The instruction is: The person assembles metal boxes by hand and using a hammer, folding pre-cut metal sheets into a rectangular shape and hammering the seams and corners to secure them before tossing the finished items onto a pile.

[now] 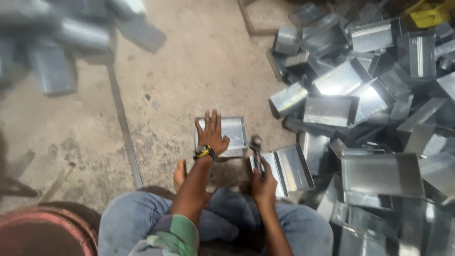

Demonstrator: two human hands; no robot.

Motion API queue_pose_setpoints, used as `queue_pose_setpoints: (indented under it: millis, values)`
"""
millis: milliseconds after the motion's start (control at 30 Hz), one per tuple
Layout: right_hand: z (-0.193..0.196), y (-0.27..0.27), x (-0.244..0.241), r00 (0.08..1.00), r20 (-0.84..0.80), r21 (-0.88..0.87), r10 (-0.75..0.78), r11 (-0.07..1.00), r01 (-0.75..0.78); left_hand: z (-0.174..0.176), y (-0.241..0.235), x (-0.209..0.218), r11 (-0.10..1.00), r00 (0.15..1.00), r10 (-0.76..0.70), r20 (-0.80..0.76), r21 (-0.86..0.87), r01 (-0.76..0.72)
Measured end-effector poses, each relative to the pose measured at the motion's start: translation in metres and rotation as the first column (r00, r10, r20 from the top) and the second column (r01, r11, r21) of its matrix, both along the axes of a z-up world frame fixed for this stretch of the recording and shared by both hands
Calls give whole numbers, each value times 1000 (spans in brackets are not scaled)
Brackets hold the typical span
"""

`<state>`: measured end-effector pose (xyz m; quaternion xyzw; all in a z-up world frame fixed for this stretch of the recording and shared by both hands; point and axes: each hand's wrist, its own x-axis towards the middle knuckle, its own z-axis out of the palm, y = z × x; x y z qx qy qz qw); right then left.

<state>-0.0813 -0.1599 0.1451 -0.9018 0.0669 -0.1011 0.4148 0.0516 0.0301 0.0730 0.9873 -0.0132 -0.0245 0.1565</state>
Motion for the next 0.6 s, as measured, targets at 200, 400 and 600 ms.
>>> queue_pose_setpoints:
  millis: [200,400,600]
  values:
    - [-9,6,-13,990,-94,85,-103,990,111,-15,-1,-3,1000,998,0,62,-3,0]
    - [7,8,4,995,-82,55,-62,996,67,17,-1,-19,1000,994,20,-107,-16,-22]
    - [20,6,16,936,350,285,30,948,-138,26,-2,-50,1000,983,24,-184,-5,-26]
